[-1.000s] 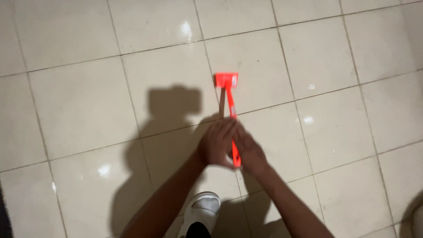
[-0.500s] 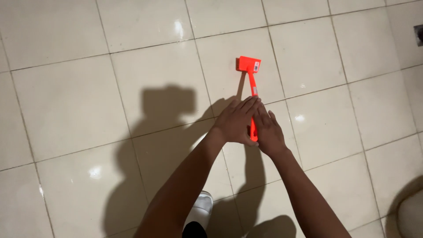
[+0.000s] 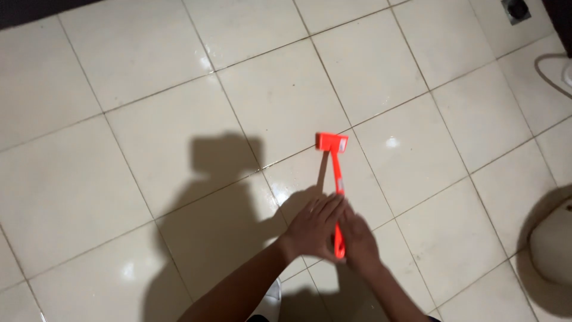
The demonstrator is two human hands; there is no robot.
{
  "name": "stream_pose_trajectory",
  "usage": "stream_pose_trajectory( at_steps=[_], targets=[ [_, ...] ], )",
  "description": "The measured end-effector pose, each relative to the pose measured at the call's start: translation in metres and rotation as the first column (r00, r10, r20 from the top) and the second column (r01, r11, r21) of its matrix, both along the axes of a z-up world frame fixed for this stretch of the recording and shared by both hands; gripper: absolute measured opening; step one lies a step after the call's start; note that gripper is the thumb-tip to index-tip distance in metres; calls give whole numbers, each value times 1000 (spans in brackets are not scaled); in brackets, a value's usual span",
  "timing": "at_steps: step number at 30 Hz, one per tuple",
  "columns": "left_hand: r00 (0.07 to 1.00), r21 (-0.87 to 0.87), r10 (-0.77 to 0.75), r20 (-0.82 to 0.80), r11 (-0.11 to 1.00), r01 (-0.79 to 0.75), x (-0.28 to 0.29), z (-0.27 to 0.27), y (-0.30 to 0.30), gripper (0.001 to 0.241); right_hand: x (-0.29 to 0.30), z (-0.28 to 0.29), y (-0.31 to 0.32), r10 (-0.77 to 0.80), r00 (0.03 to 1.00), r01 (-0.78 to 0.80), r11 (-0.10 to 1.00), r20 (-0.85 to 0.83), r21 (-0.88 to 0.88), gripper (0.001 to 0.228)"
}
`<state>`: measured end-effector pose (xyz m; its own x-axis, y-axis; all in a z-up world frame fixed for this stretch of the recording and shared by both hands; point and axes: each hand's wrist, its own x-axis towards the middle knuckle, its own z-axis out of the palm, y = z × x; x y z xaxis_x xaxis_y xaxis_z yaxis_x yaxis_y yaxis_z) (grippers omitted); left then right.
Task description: The person uses a red squeegee to push water across a tiled floor. They move the squeegee back and forth to gather water into a stream, directing it toward a floor drain near a toilet.
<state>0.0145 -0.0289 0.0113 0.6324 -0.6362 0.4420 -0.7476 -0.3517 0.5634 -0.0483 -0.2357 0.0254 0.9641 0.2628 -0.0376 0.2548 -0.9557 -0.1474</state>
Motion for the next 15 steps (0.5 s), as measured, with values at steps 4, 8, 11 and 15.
stream_pose_trajectory(
  at_steps=[4, 8, 11, 15],
  targets=[
    [995, 3, -11, -95, 1000, 11, 63, 17, -30, 129, 64, 22, -15, -16, 996, 21, 998, 93, -55, 80],
    [993, 43, -10, -118, 999, 15, 75, 43, -36, 129, 75, 52, -10, -44, 997, 50, 994, 66, -95, 78],
    [983, 82, -10, -182, 996, 25, 58, 62, -23, 131, 55, 58, -2, -20, 997, 23, 999, 77, -40, 77],
    [972, 54, -25, -236, 998, 39, 1, 72, 14, 128, -9, 79, 37, -37, 999, 38, 998, -15, 45, 78]
  ],
)
